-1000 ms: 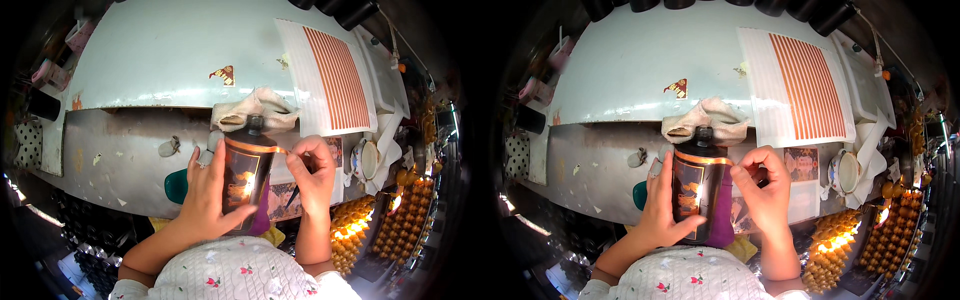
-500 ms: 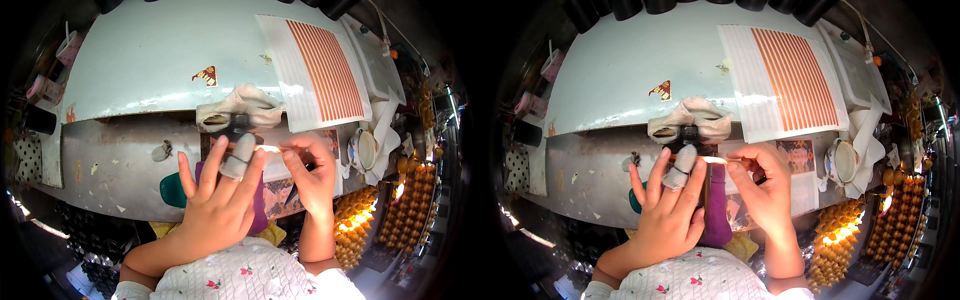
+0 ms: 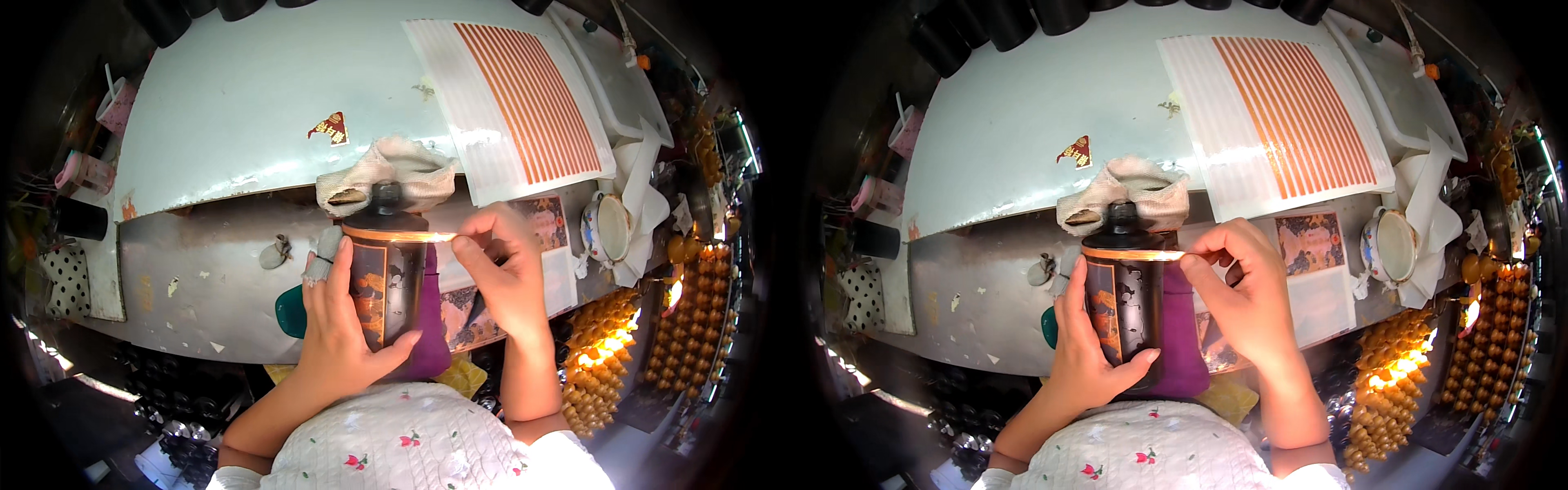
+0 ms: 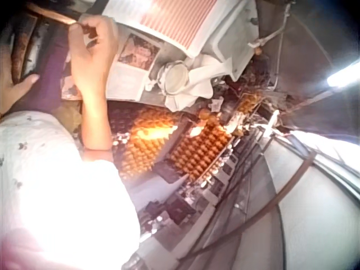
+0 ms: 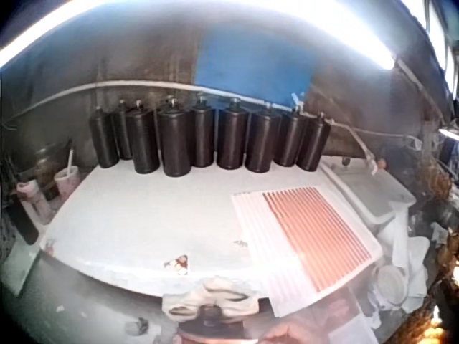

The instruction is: The person wraps a decorative orange band around a black cylindrical container. They use a purple cloth to hold the container steady while applying the band and smoothing it with their fingers. The person repeats this process on multiple containers, ensuring the band is aligned and secure.

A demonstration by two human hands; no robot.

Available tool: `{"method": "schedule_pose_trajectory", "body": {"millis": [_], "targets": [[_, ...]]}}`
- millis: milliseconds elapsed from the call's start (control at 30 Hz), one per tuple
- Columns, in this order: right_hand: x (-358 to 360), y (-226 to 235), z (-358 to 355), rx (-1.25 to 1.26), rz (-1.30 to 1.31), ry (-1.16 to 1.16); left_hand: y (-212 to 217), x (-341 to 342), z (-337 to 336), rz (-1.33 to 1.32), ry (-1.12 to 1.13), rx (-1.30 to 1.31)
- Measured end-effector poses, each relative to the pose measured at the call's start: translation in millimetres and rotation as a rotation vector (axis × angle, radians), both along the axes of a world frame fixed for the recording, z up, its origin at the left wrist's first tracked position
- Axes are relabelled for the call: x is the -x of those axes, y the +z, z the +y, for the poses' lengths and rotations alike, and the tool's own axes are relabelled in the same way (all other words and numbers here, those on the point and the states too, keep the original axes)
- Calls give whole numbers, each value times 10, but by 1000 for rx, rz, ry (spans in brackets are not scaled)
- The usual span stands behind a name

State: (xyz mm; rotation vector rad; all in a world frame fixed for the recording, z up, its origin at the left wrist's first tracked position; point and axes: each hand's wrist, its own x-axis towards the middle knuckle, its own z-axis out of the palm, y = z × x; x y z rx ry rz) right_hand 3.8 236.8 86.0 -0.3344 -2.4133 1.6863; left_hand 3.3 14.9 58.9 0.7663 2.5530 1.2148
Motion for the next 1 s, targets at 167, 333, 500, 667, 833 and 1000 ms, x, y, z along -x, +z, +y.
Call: {"method": "schedule_pose_trajectory", "body": {"millis": [167,333,500,667,833,1000], "targets": [[57,187,-90,240,7,117,-214,110,-111,-139,-56,-247],[74,382,-153,81,72,110,17,86,73,131,26,-123],[33,198,-18,77,47,48,80,46,97,-72,19,-13],[0,-8,26,133,10,20,49,53,101,-31,50,-36],[14,-126,39,134,61,20,-291,145,36,-211,32,-513],[2,-148,4,292,59,57,-194,291,-95,-560,-64,-539]]}}
